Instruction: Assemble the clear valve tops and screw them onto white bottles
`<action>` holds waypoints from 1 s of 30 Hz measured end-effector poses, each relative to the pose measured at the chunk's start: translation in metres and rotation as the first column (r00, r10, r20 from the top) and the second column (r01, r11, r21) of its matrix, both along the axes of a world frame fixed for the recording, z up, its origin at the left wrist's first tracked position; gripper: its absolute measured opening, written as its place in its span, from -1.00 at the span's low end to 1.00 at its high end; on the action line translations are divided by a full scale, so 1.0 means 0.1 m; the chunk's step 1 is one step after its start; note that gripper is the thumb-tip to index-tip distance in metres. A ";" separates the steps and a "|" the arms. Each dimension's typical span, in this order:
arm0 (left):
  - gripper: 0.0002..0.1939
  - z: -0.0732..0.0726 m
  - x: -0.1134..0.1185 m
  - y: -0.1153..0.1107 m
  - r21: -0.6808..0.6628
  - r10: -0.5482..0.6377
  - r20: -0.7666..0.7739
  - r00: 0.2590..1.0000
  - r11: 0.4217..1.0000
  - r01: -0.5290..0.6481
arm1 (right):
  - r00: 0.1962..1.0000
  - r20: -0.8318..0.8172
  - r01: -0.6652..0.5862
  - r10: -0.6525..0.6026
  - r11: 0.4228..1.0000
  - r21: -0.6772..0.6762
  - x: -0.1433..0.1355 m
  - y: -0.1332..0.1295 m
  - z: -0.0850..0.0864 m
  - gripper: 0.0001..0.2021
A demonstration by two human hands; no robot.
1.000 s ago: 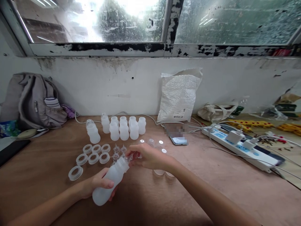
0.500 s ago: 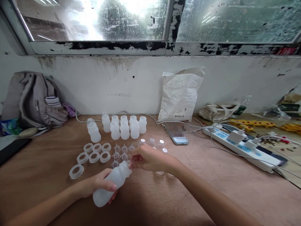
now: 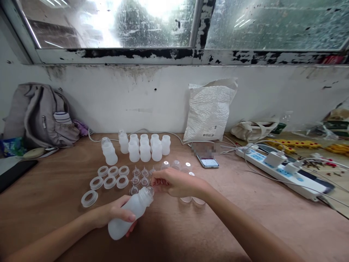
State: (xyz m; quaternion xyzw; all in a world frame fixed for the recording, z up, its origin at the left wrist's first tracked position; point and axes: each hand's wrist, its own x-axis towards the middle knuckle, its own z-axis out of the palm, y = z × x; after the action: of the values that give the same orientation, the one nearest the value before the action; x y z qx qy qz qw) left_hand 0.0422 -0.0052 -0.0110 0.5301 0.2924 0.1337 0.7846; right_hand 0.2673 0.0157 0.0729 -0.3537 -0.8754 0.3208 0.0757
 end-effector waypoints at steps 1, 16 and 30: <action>-0.74 0.00 0.00 0.00 0.000 0.002 0.000 1.000 1.000 -0.002 | 1.000 0.000 -0.002 0.002 1.000 -0.007 -0.01 0.00 -0.01 -0.88; -0.68 -0.05 -0.03 0.03 -0.055 0.024 0.044 0.999 0.998 -0.022 | 0.999 -0.048 0.009 -0.009 1.000 0.007 -0.05 0.05 -0.12 -0.68; -0.65 0.09 0.14 -0.16 -0.009 0.028 0.131 0.991 1.000 -0.027 | 0.753 -0.610 -0.232 -0.248 0.767 -0.598 -0.48 -0.23 -0.40 -0.54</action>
State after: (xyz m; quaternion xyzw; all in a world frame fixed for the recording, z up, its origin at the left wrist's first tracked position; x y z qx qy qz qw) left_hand 0.0559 -0.0217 -0.0022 0.5135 0.2481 0.1779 0.8020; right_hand 0.2191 -0.0068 0.0326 -0.2253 -0.6255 0.7024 0.2542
